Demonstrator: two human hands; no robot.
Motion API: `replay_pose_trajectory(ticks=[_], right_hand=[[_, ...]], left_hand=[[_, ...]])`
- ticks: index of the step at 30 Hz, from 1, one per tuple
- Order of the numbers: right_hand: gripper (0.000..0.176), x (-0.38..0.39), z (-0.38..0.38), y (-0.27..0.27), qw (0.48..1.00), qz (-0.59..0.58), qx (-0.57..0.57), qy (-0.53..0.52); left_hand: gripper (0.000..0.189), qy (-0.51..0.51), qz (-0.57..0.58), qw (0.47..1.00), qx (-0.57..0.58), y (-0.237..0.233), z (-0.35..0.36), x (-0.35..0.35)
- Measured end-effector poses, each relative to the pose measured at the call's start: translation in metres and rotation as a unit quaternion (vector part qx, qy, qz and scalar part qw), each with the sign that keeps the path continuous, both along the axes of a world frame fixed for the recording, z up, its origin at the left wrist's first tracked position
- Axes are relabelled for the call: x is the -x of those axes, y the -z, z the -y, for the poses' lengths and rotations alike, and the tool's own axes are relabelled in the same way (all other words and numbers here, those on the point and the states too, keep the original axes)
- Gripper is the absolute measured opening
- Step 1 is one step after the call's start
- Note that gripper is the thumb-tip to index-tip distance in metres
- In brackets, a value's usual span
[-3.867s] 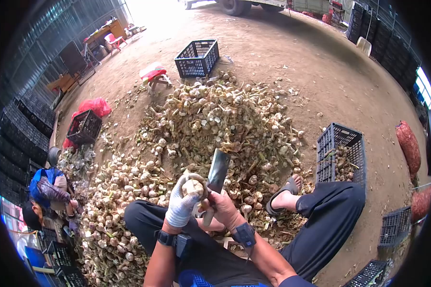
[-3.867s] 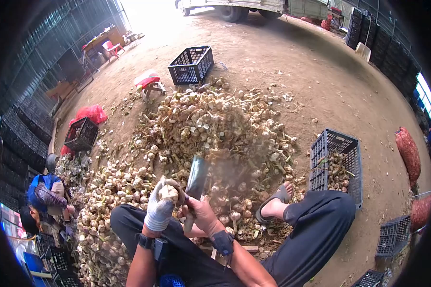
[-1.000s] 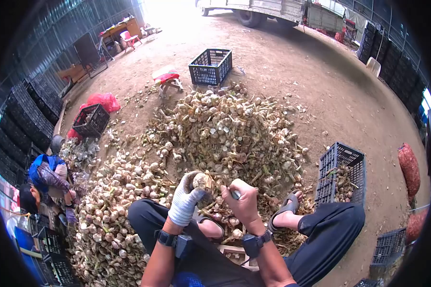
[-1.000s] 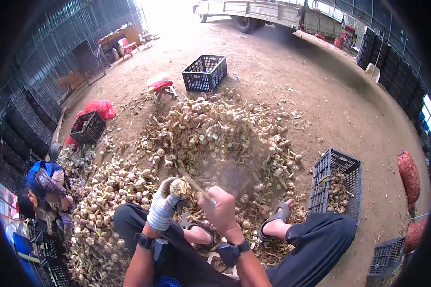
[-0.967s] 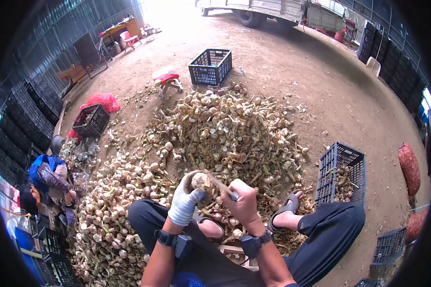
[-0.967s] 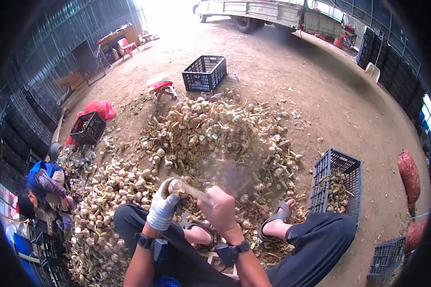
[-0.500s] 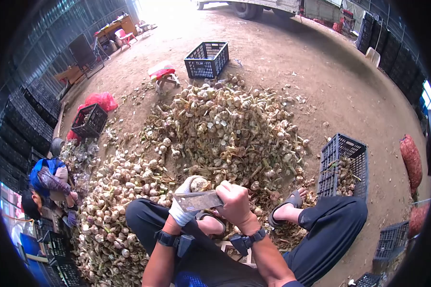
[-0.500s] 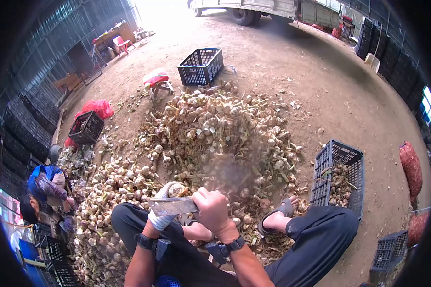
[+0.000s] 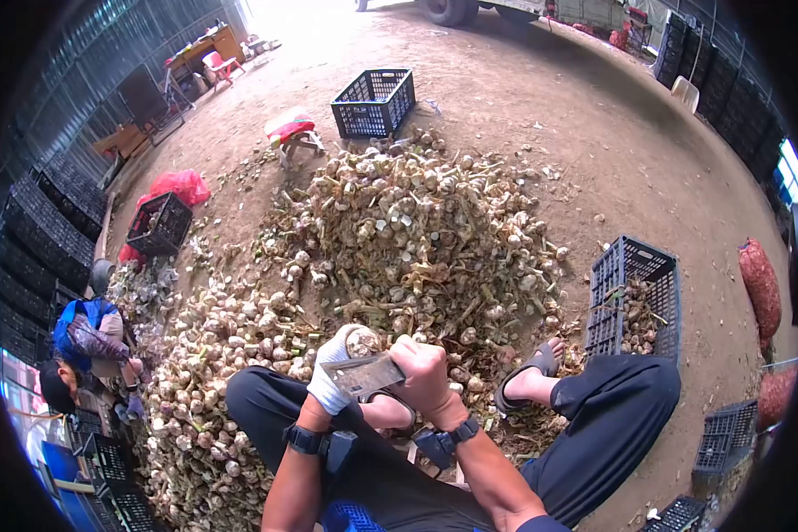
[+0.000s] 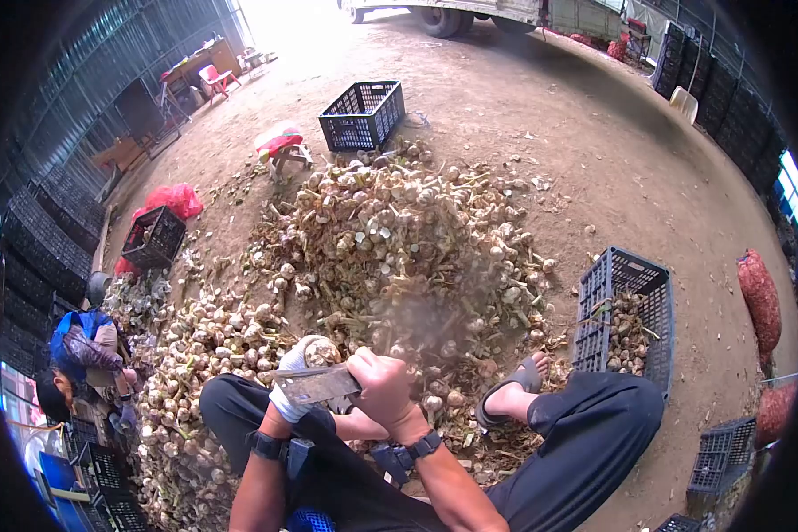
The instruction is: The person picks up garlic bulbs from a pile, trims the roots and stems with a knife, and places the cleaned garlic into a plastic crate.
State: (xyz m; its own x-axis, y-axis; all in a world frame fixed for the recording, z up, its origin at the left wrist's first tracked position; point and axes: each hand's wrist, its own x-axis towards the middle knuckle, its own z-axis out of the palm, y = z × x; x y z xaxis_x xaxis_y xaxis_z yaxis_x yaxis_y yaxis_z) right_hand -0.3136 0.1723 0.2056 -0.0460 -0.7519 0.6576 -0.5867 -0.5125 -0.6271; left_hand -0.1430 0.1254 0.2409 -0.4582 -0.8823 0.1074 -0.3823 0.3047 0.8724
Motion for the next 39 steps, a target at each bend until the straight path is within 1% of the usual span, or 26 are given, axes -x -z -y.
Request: replay_pose_trajectory(ticks=[4,6,7,9,10,12,13,15,17,18,19,20,21,22,23,26,27,28,29,30,32,33,35,36,37,39], right_hand=[[0.026,0.001,-0.001,0.004,1.0,0.005,-0.001,0.011],[0.017,0.0,-0.003,0.003,1.0,-0.01,-0.013,0.026],[0.017,0.001,-0.002,0.007,1.0,-0.01,-0.013,0.026],[0.017,0.002,0.003,0.023,0.999,0.005,-0.008,0.047],[0.017,0.003,0.004,0.032,0.999,0.004,-0.008,0.048],[0.022,0.005,0.005,0.06,0.994,0.016,-0.033,0.099],[0.019,0.014,0.007,0.088,0.978,-0.004,-0.092,0.188],[0.019,0.038,-0.003,0.126,0.939,0.063,-0.16,0.298],[0.023,0.044,-0.008,0.136,0.911,0.133,-0.188,0.341],[0.024,0.042,-0.008,0.131,0.903,0.182,-0.194,0.336],[0.027,0.037,-0.003,0.132,0.906,0.184,-0.189,0.331],[0.027,0.026,0.005,0.135,0.897,0.275,-0.195,0.287],[0.027,0.011,0.011,0.122,0.877,0.365,-0.201,0.239],[0.026,-0.001,0.009,0.109,0.838,0.458,-0.249,0.162],[0.026,-0.011,0.002,0.071,0.784,0.542,-0.293,0.083],[0.033,-0.021,-0.007,0.036,0.663,0.653,-0.319,-0.18],[0.033,-0.023,-0.008,0.026,0.615,0.687,-0.327,-0.206],[0.029,-0.022,-0.007,0.028,0.606,0.689,-0.328,-0.223],[0.026,-0.021,-0.005,0.022,0.598,0.691,-0.328,-0.24],[0.026,-0.019,-0.005,0.016,0.6,0.688,-0.328,-0.241],[0.018,-0.013,-0.006,0.003,0.634,0.696,-0.296,-0.161],[0.012,-0.008,-0.005,0.0,0.627,0.708,-0.277,-0.17],[0.009,0.0,-0.005,-0.015,0.607,0.721,-0.296,-0.152],[0.009,0.0,-0.005,-0.018,0.61,0.718,-0.3,-0.151],[0.008,-0.001,-0.005,-0.021,0.612,0.718,-0.296,-0.149],[0.007,0.0,-0.004,-0.024,0.617,0.715,-0.295,-0.148]], left_hand=[[0.061,-0.006,0.01,1.0,0.009,-0.007,-0.005,0.004],[0.06,0.009,-0.011,0.999,0.03,-0.007,-0.005,0.004],[0.06,0.009,-0.011,0.999,0.03,-0.007,-0.006,0.006],[0.051,-0.016,-0.003,1.0,-0.016,-0.006,-0.008,0.01],[0.051,-0.016,-0.004,1.0,-0.016,-0.005,-0.009,0.01],[0.042,-0.058,0.067,0.996,0.022,-0.004,-0.009,0.012],[0.038,-0.056,0.037,0.998,0.005,-0.015,-0.014,0.009],[0.042,-0.05,0.017,0.998,0.029,-0.013,-0.018,0.011],[0.046,-0.073,0.033,0.996,0.024,-0.011,-0.022,0.017],[0.049,-0.076,-0.01,0.997,-0.003,-0.018,-0.021,0.022],[0.051,-0.08,-0.054,0.995,-0.025,-0.022,-0.018,0.026],[0.056,-0.069,-0.068,0.994,-0.051,-0.019,-0.015,0.025],[0.056,-0.07,-0.065,0.994,-0.049,-0.02,-0.014,0.024],[0.057,-0.081,-0.125,0.985,-0.085,-0.02,-0.014,0.026],[0.057,-0.091,-0.187,0.971,-0.121,-0.02,-0.014,0.028],[0.059,-0.053,-0.333,0.924,-0.179,-0.013,-0.012,0.028],[0.059,-0.053,-0.365,0.91,-0.192,-0.016,-0.012,0.029],[0.058,-0.066,-0.382,0.898,-0.209,-0.021,-0.017,0.031],[0.048,-0.013,-0.403,0.903,-0.148,-0.019,-0.013,0.03],[0.043,-0.036,-0.37,0.918,-0.138,-0.021,-0.011,0.025],[0.039,-0.078,-0.31,0.938,-0.133,-0.036,-0.013,0.017],[0.039,-0.079,-0.315,0.937,-0.132,-0.034,-0.013,0.015],[0.053,-0.085,-0.181,0.979,0.033,-0.032,-0.011,0.012],[0.05,-0.051,-0.062,0.977,0.196,-0.036,-0.006,0.01],[0.039,-0.041,0.002,0.968,0.249,-0.04,-0.007,0.012],[0.032,0.002,0.029,0.983,0.182,-0.03,-0.009,0.007]])
